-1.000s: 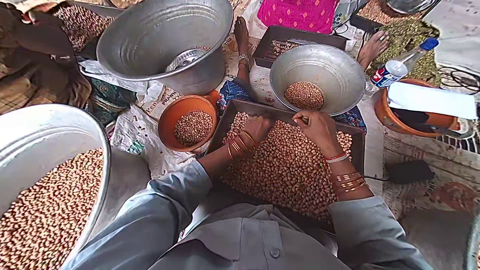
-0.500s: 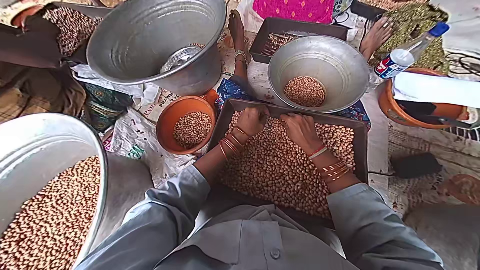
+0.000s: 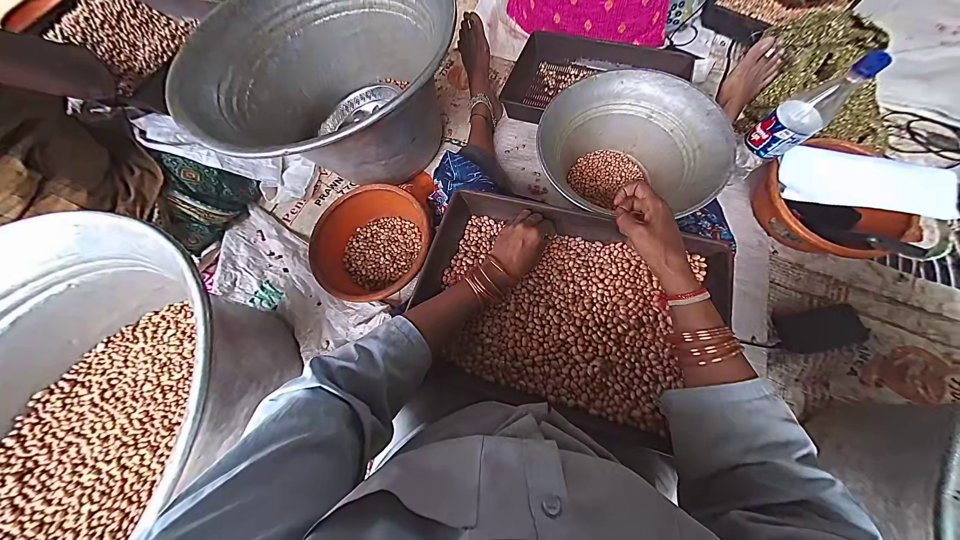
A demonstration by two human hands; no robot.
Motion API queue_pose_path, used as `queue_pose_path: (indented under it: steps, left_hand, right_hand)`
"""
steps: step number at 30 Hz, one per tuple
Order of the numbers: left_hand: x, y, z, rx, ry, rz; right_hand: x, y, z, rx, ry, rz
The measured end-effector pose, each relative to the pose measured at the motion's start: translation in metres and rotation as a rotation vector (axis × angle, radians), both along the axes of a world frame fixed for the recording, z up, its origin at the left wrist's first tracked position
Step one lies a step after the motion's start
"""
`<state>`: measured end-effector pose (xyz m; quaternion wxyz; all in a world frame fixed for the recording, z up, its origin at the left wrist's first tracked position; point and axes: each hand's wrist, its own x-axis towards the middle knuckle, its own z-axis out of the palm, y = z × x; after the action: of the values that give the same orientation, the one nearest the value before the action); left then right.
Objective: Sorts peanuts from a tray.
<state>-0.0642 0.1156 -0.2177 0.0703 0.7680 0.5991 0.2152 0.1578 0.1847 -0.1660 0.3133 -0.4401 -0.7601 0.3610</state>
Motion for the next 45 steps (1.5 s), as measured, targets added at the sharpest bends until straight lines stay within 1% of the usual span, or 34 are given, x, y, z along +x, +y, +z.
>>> queue_pose_path:
  steps: [1, 3, 5, 6, 8, 9, 11, 16, 20, 23, 27, 30, 34, 37, 38, 39, 40, 42, 44, 45]
  left_hand:
    - [0.000, 0.000, 0.001, -0.018, -0.013, 0.011]
    - [-0.003, -0.002, 0.006, -0.050, -0.054, 0.027]
    - [-0.012, -0.003, 0.015, -0.057, -0.178, 0.076]
    - [-0.018, -0.003, 0.020, -0.037, -0.269, 0.126]
    - [-0.030, -0.004, 0.025, 0.014, -0.402, 0.225]
    - [-0.033, -0.004, 0.027, 0.037, -0.410, 0.253]
    - [-0.034, -0.005, 0.030, 0.024, -0.321, 0.256]
    - [-0.018, -0.006, 0.020, -0.147, -0.027, 0.134]
    - [-0.007, -0.008, 0.020, -0.219, 0.137, 0.112]
    - [-0.001, -0.009, 0.027, -0.285, 0.192, 0.136]
    - [0.000, -0.008, 0.027, -0.336, 0.234, 0.183]
    - [0.000, -0.009, 0.026, -0.353, 0.265, 0.183]
    - [0.006, -0.010, 0.028, -0.400, 0.346, 0.164]
    - [0.006, -0.010, 0.031, -0.438, 0.329, 0.160]
    - [0.004, -0.011, 0.032, -0.436, 0.277, 0.165]
    - [-0.002, -0.010, 0.031, -0.422, 0.166, 0.174]
    - [-0.010, -0.008, 0.029, -0.408, 0.005, 0.177]
    - [-0.028, -0.006, 0.027, -0.400, -0.428, 0.168]
    - [-0.039, -0.007, 0.027, -0.509, -0.913, 0.131]
    - [-0.042, -0.008, 0.028, -0.572, -1.033, 0.113]
  right_hand:
    - [0.001, -0.001, 0.003, 0.029, -0.100, 0.015]
    - [0.001, -0.006, 0.009, 0.083, -0.372, 0.067]
    - [0.001, -0.011, 0.014, 0.089, -0.633, 0.123]
    - [0.002, -0.014, 0.016, 0.082, -0.718, 0.151]
    - [0.004, -0.016, 0.015, 0.078, -0.811, 0.197]
    - [0.004, -0.016, 0.014, 0.089, -0.835, 0.217]
    - [0.002, -0.016, 0.010, 0.117, -0.861, 0.239]
    - [-0.002, -0.019, 0.010, 0.132, -0.870, 0.235]
    - [-0.003, -0.019, 0.010, 0.114, -0.904, 0.225]
    - [-0.002, -0.019, 0.010, 0.117, -0.910, 0.232]
    - [-0.005, -0.020, 0.008, 0.096, -0.945, 0.236]
    - [-0.005, -0.020, 0.008, 0.094, -0.959, 0.240]
    - [-0.005, -0.016, 0.005, 0.031, -0.971, 0.238]
    - [-0.007, -0.016, 0.002, 0.035, -0.965, 0.234]
    - [-0.007, -0.017, 0.001, 0.047, -0.972, 0.230]
    - [-0.008, -0.018, 0.001, 0.053, -0.980, 0.227]
    - [-0.009, -0.018, 0.002, 0.056, -0.984, 0.221]
    - [-0.008, -0.020, 0.004, 0.068, -0.981, 0.217]
    - [-0.006, -0.022, 0.006, 0.072, -0.978, 0.214]
    - [-0.006, -0.022, 0.006, 0.072, -0.980, 0.214]
